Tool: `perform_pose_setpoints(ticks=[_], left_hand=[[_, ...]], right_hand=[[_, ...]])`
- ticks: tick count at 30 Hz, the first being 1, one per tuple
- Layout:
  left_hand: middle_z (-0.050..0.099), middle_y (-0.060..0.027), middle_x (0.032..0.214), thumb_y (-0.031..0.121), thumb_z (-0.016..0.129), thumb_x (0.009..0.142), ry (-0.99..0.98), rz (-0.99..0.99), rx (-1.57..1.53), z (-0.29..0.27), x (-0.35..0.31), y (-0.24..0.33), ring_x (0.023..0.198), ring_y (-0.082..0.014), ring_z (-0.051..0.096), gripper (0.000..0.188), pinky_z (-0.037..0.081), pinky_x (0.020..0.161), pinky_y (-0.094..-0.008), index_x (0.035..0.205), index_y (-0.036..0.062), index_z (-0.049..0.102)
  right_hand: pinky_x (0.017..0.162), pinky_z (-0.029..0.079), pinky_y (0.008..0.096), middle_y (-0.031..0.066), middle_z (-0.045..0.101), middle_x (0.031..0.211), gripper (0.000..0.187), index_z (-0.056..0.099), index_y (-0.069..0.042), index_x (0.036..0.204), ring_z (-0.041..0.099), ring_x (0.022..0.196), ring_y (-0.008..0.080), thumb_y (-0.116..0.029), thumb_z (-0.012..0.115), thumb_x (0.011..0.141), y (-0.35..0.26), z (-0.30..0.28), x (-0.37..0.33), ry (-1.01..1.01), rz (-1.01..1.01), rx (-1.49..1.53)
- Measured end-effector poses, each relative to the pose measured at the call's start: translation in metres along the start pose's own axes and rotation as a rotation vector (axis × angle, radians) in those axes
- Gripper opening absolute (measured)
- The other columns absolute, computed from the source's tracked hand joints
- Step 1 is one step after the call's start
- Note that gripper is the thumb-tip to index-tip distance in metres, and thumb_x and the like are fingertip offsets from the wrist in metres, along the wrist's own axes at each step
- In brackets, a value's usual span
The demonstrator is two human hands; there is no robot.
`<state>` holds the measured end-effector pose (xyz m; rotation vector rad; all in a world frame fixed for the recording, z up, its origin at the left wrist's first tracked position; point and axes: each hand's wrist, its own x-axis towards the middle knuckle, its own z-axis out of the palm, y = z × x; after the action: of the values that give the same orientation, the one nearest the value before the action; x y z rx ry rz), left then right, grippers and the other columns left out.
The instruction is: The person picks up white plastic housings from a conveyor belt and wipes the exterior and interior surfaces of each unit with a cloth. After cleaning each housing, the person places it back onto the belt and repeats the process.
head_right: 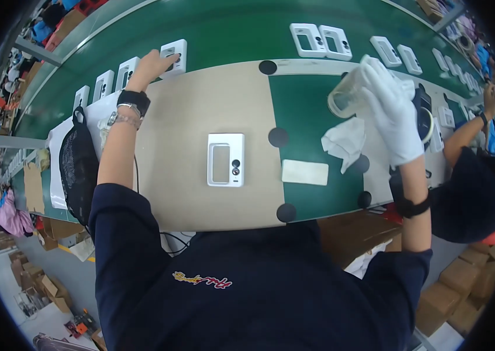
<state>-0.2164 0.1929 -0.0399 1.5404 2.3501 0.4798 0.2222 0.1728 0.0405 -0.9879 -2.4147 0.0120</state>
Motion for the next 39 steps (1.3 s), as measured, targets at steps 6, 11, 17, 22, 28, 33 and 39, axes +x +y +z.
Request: perform_pose_setpoints(ticks=[6, 11, 17, 22, 28, 33, 39], left_hand=[[0.054, -0.0104, 0.067, 0.044, 0.06, 0.065, -0.166, -0.137, -0.253, 0.011, 0.023, -0.019, 0.066, -0.0211, 0.053, 0.055, 0.044, 0.059, -0.0292, 0.079, -0.0093, 0.053], [0.047, -0.0037, 0.061, 0.038, 0.058, 0.067, -0.047, -0.097, -0.339, 0.02, 0.025, -0.021, 0.058, -0.0135, 0.047, 0.045, 0.04, 0.056, -0.0245, 0.084, -0.0034, 0.052], [0.042, -0.002, 0.058, 0.018, 0.049, 0.069, -0.07, -0.112, -0.559, 0.004, 0.017, -0.011, 0.052, -0.012, 0.043, 0.022, 0.035, 0.049, -0.0242, 0.08, -0.0007, 0.047], [0.04, -0.0023, 0.049, 0.007, 0.041, 0.069, -0.067, 0.18, -1.215, -0.018, -0.064, 0.043, 0.038, -0.0088, 0.037, 0.007, 0.024, 0.036, -0.0221, 0.073, 0.002, 0.043], [0.032, 0.0026, 0.052, -0.002, 0.038, 0.065, -0.391, 0.191, -1.709, -0.03, -0.178, 0.101, 0.036, -0.0045, 0.026, 0.006, 0.017, 0.036, -0.0193, 0.07, 0.0026, 0.039], [0.03, 0.003, 0.053, -0.006, 0.039, 0.061, -0.653, 0.028, -1.895, -0.025, -0.219, 0.113, 0.038, -0.0041, 0.024, 0.015, 0.017, 0.038, -0.0199, 0.075, 0.0004, 0.042], [0.028, 0.0036, 0.054, -0.007, 0.038, 0.057, -0.74, -0.148, -1.734, -0.031, -0.25, 0.102, 0.042, -0.0046, 0.024, 0.027, 0.018, 0.04, -0.0197, 0.083, -0.0019, 0.044]], right_hand=[[0.093, 0.029, 0.0338, 0.0112, 0.052, 0.11, 0.035, 0.052, -0.001, 0.107, 0.048, 0.103, 0.0261, -0.006, 0.057, 0.073, 0.0, -0.001, 0.011, -0.038, -0.036, -0.251], [0.096, 0.027, 0.0324, 0.0095, 0.052, 0.111, 0.031, 0.053, -0.004, 0.107, 0.046, 0.106, 0.0247, -0.003, 0.053, 0.076, 0.012, -0.003, 0.016, -0.086, 0.029, -0.17], [0.095, 0.027, 0.0342, 0.0091, 0.052, 0.112, 0.029, 0.053, -0.004, 0.107, 0.047, 0.105, 0.024, -0.004, 0.047, 0.079, 0.001, -0.002, 0.011, -0.031, -0.03, -0.269], [0.094, 0.029, 0.0347, 0.0105, 0.051, 0.112, 0.028, 0.053, -0.003, 0.107, 0.047, 0.104, 0.0254, -0.005, 0.046, 0.08, 0.011, -0.012, 0.021, -0.125, 0.02, -0.107], [0.083, 0.036, 0.0278, 0.0092, 0.05, 0.114, 0.028, 0.052, -0.001, 0.108, 0.048, 0.1, 0.0187, -0.006, 0.04, 0.084, -0.004, -0.012, 0.003, -0.065, 0.173, -0.004], [0.077, 0.038, 0.0294, 0.0135, 0.054, 0.103, 0.03, 0.055, 0.005, 0.098, 0.05, 0.094, 0.022, -0.016, 0.044, 0.08, -0.103, -0.01, 0.026, 0.068, -0.307, 0.342], [0.084, 0.037, 0.0419, 0.0145, 0.053, 0.102, 0.032, 0.059, -0.002, 0.095, 0.05, 0.093, 0.0347, -0.018, 0.056, 0.067, -0.141, 0.005, 0.01, -0.215, -0.667, 0.134]])
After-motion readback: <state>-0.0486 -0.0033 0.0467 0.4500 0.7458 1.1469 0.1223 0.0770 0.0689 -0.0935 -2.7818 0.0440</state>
